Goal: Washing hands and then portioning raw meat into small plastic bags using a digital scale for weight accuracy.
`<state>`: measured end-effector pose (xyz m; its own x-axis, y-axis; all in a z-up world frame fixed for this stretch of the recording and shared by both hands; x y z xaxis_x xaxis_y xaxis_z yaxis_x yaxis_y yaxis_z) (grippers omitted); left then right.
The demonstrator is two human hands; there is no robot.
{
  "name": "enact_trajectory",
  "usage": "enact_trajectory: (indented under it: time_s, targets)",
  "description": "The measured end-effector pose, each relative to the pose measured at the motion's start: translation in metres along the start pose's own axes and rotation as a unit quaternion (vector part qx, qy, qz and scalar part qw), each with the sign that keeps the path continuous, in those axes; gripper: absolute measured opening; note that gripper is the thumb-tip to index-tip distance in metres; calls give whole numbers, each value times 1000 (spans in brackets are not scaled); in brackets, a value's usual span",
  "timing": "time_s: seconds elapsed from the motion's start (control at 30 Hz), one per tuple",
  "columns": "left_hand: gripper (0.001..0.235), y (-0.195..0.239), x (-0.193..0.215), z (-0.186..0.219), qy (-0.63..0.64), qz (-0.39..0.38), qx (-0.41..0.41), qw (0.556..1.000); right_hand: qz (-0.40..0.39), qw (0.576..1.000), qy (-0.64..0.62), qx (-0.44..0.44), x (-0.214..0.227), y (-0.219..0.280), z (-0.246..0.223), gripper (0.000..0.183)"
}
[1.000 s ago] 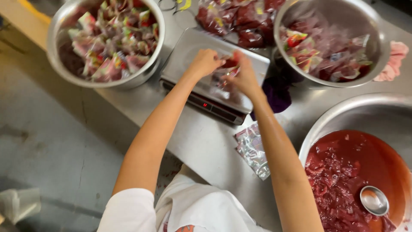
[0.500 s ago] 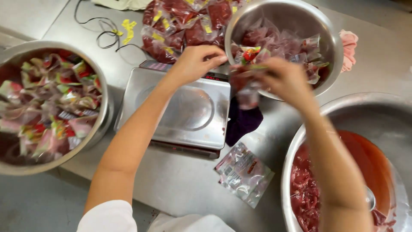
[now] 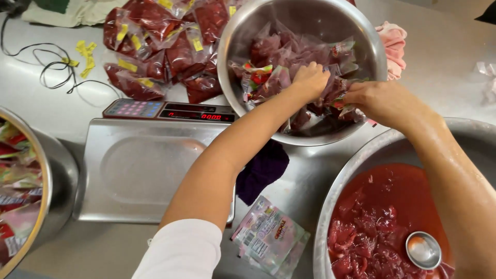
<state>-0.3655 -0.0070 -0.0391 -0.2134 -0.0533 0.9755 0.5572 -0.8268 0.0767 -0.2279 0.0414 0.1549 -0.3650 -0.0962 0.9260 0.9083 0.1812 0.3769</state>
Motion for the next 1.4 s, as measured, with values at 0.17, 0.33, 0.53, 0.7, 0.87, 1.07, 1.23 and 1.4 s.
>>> enact_trajectory:
  time_s: [0.17, 0.33, 0.53, 0.7, 0.87, 1.07, 1.23, 1.4]
  targets:
    - [28, -15, -28, -8, -49, -54, -46, 996, 125, 988, -85, 38, 13, 9, 15, 33]
    - [17, -3, -12, -58, 156, -45, -12, 987, 186, 962, -165, 110, -26, -8, 29, 35]
    - [32, 21, 27, -63, 280, -90, -34, 955, 107, 969, -193, 114, -64, -30, 27, 32]
    - [17, 22, 36, -27, 240, -34, -76, 967, 105, 988, -95, 65, -112, -75, 7, 20]
    - [12, -34, -87, -62, 67, 92, -58, 992, -1, 996, -12, -85, -158, -105, -4, 25]
    - [55, 107, 105, 12, 112, 129, -140, 975, 10, 990, -104, -90, -19, -9, -38, 41]
    - [28, 265, 157, 86, 252, 222, -166, 927, 154, 987, -7, -52, 8, 119, -40, 43]
    - [23, 413, 8, 161, 331, 113, -115, 930, 169, 984, 2, -61, -30, 227, -82, 39]
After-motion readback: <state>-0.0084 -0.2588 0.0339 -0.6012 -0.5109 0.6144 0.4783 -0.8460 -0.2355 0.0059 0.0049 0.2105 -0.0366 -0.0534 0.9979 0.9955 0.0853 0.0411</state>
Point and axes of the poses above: each hand's wrist, its own y-axis away from the middle knuckle, its own x-axis out of the back of the hand, z = x × y, the point moved 4 cm from there along -y, towards the middle knuckle, and after that the axes turned 7 degrees about -x, right-handed, at the moved point
